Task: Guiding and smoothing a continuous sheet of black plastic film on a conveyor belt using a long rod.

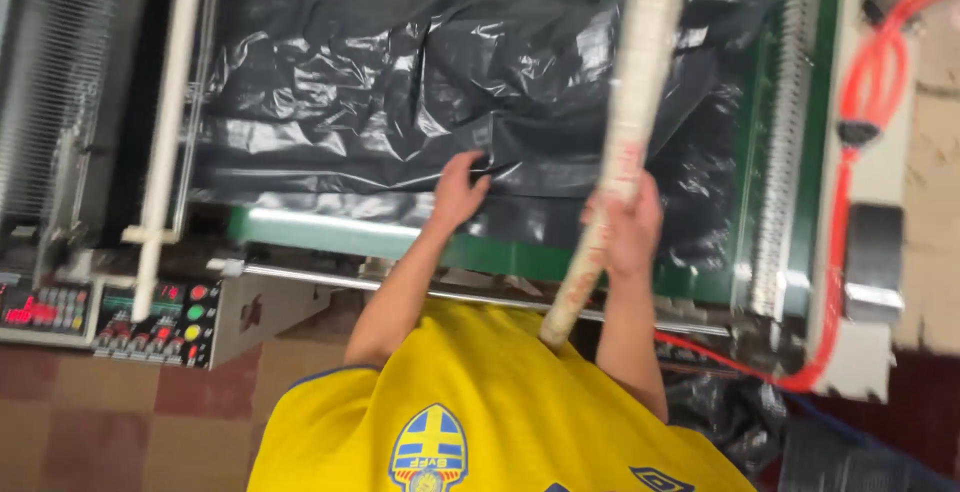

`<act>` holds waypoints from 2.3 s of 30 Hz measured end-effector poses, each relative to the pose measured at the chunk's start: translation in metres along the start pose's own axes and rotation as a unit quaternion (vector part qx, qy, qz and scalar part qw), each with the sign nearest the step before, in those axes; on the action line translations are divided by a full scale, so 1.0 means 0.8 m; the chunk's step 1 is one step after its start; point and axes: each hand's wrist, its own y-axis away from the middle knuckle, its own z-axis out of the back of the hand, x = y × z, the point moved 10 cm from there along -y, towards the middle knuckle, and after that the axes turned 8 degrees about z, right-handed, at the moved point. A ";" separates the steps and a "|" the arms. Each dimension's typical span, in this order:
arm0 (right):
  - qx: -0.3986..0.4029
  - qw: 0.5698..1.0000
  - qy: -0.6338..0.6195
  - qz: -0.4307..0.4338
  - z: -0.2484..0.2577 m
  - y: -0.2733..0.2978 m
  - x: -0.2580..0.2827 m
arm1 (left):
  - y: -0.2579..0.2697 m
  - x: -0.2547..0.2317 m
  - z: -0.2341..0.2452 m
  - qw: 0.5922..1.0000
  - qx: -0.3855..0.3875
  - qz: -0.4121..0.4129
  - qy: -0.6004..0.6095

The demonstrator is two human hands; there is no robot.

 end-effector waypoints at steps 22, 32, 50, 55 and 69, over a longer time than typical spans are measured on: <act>-0.010 0.973 0.184 -0.142 0.282 -0.213 -0.282 | 0.120 -0.042 -0.174 0.934 0.236 -0.152 -0.219; -0.151 0.853 0.497 0.052 0.307 -0.251 -0.210 | 0.123 0.058 -0.059 0.960 0.175 -0.169 -0.142; 0.237 0.953 -0.111 -0.149 -0.384 -0.001 -0.197 | 0.214 0.139 -0.122 0.885 0.360 -0.273 -0.115; 0.088 0.991 0.086 -0.044 -0.051 -0.146 -0.271 | 0.178 0.090 -0.075 0.896 0.358 -0.189 -0.184; -0.131 0.905 0.398 0.075 0.361 -0.193 -0.184 | 0.132 0.060 -0.160 0.938 0.244 -0.087 -0.231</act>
